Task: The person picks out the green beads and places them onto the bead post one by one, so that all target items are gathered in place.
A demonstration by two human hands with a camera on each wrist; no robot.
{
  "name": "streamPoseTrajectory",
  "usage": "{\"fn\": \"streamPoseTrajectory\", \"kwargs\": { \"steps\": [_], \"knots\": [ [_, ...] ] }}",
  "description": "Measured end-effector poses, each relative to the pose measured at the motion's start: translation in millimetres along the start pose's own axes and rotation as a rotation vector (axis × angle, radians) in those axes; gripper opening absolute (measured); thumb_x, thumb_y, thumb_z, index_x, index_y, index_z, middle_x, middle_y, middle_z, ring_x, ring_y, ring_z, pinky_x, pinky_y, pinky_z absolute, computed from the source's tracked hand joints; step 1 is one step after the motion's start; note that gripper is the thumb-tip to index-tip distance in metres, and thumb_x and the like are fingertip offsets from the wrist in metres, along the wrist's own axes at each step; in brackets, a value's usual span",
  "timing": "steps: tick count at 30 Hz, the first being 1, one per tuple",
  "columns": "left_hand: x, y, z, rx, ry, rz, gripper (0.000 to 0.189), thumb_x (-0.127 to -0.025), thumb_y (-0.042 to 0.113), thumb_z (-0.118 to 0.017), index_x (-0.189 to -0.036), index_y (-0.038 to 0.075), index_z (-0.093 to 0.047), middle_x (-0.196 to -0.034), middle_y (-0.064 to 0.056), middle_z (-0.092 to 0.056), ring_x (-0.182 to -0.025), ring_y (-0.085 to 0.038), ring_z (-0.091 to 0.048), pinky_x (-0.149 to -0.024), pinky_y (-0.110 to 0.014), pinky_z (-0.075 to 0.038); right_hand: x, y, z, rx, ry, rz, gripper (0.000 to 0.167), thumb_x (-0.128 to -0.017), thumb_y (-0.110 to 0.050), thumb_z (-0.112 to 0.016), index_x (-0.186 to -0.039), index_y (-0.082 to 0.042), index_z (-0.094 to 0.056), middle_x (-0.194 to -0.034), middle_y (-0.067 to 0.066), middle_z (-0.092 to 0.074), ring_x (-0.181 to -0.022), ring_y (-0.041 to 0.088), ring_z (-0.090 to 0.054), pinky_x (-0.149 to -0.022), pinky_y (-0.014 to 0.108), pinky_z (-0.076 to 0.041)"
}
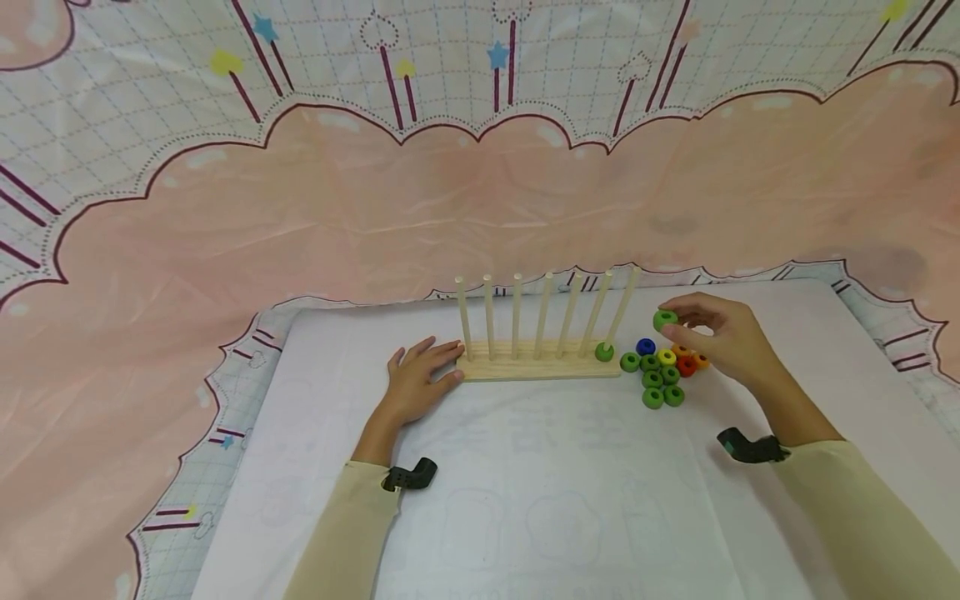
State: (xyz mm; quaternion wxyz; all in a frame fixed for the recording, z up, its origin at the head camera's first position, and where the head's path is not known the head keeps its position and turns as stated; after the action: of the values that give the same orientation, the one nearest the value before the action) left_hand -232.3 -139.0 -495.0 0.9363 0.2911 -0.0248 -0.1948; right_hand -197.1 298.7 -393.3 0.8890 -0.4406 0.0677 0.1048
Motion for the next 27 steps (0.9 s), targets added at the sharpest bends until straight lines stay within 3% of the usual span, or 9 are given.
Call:
{"fn": "streamPoseTrajectory", "kwargs": {
  "steps": [15, 27],
  "knots": [
    [0.1, 0.1, 0.1, -0.004, 0.003, 0.003, 0.050, -0.101, 0.043, -0.062, -0.148, 0.025, -0.057, -0.156, 0.004, -0.052, -0.155, -0.031, -0.028, -0.120, -0.067, -0.002, -4.7, -22.7, 2.1, -0.132, 0.139, 0.036, 0.029, -0.095, -0.010, -0.073, -0.123, -0.002, -0.070, -0.095, -0.021, -0.069, -0.088, 0.008, -0.061, -0.072, 0.012, -0.052],
    [-0.1, -0.4, -0.1, -0.003, 0.003, 0.000, 0.050, -0.101, 0.043, -0.061, -0.148, 0.024, -0.056, -0.156, 0.003, -0.052, -0.155, -0.031, -0.028, -0.120, -0.067, -0.002, -12.4, -36.8, -0.1, -0.260, 0.180, 0.094, 0.030, -0.096, -0.005, -0.069, -0.126, 0.000, -0.068, -0.105, -0.014, -0.070, -0.093, 0.011, -0.065, -0.081, 0.013, -0.055]
  ]
}}
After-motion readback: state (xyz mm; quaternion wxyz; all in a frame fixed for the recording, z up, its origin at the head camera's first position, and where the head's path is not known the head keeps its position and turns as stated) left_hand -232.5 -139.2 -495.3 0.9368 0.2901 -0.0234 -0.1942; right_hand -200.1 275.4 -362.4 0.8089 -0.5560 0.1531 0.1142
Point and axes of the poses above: each hand's wrist, its own x-axis away from the middle knuckle, its own z-axis out of the back of the hand, y = z × x, the point moved 5 cm from there along -x, towards the middle knuckle
